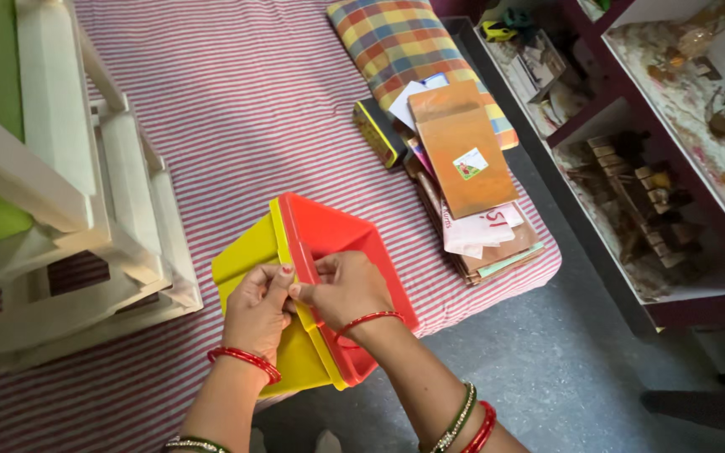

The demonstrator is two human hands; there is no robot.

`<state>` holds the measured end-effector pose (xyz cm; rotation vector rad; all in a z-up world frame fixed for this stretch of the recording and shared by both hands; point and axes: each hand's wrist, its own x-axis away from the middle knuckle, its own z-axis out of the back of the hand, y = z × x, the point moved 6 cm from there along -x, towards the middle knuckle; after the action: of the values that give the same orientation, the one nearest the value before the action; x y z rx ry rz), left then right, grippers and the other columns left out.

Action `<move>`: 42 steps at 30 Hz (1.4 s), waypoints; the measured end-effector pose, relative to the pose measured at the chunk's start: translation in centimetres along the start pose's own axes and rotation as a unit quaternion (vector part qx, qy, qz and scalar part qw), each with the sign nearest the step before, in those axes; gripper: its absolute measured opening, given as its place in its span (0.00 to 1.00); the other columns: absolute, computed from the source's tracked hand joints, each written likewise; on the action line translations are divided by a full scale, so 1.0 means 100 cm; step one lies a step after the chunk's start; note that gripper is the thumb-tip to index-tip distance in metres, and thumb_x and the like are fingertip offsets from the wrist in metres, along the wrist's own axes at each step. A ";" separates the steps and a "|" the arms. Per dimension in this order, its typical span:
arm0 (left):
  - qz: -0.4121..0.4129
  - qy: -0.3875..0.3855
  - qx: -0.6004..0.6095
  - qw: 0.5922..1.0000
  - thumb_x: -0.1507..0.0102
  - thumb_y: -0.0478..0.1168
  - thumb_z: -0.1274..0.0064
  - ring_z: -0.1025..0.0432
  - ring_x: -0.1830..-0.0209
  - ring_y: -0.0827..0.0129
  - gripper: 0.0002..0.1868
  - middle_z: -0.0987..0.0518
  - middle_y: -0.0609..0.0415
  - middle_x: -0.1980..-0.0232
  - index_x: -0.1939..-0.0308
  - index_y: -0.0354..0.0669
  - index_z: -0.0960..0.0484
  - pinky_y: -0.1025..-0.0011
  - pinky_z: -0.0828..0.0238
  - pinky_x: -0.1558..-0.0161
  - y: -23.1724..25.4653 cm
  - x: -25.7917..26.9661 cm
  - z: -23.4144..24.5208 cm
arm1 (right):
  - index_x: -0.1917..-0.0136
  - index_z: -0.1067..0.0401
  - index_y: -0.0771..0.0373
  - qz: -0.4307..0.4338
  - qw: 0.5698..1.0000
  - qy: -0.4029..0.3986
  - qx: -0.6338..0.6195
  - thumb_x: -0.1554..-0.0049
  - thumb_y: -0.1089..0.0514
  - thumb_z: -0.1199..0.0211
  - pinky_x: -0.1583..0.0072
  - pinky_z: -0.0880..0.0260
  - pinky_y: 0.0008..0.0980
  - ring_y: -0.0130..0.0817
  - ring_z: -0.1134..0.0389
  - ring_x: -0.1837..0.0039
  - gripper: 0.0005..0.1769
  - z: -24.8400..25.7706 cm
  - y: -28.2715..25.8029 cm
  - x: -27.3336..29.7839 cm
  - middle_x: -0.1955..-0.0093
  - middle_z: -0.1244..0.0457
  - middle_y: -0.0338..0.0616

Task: The person assembles a white plastic storage rack by connecting the frame pieces and inserting the top panel. They then place five colorful plastic bins—pink, blue, green, red, and yellow—into the rack one by one from top to bottom.

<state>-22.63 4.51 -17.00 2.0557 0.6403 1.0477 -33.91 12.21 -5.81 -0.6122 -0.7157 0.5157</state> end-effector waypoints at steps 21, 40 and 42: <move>0.010 -0.044 -0.030 0.999 0.36 0.40 0.41 0.32 0.76 0.77 0.09 0.22 0.58 0.72 0.62 0.37 0.17 0.78 0.38 0.73 -0.002 0.012 -0.030 | 0.54 0.19 0.72 -0.011 0.961 -0.006 -0.278 0.53 0.63 0.27 0.60 0.28 0.26 0.25 0.29 0.64 0.13 0.011 0.054 0.004 0.63 0.27 0.44; -0.159 0.147 -0.574 0.790 0.30 0.61 0.63 0.24 0.62 0.42 0.30 0.17 0.44 0.62 0.66 0.43 0.16 0.45 0.29 0.60 0.028 0.066 -0.064 | 0.51 0.23 0.69 -0.030 0.920 -0.032 -0.390 0.47 0.59 0.31 0.59 0.31 0.23 0.23 0.31 0.63 0.12 0.006 0.069 0.017 0.61 0.29 0.41; -0.181 0.179 -0.586 0.769 0.29 0.60 0.62 0.23 0.65 0.43 0.31 0.17 0.46 0.64 0.69 0.42 0.16 0.46 0.29 0.62 0.024 0.068 -0.061 | 0.51 0.23 0.70 -0.028 0.925 -0.024 -0.379 0.46 0.59 0.30 0.61 0.33 0.23 0.23 0.33 0.64 0.13 0.003 0.073 0.015 0.62 0.30 0.41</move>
<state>-23.74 10.09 -9.46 0.6116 0.3524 1.1598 -34.80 18.48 -9.85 -1.2994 -0.9801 0.1813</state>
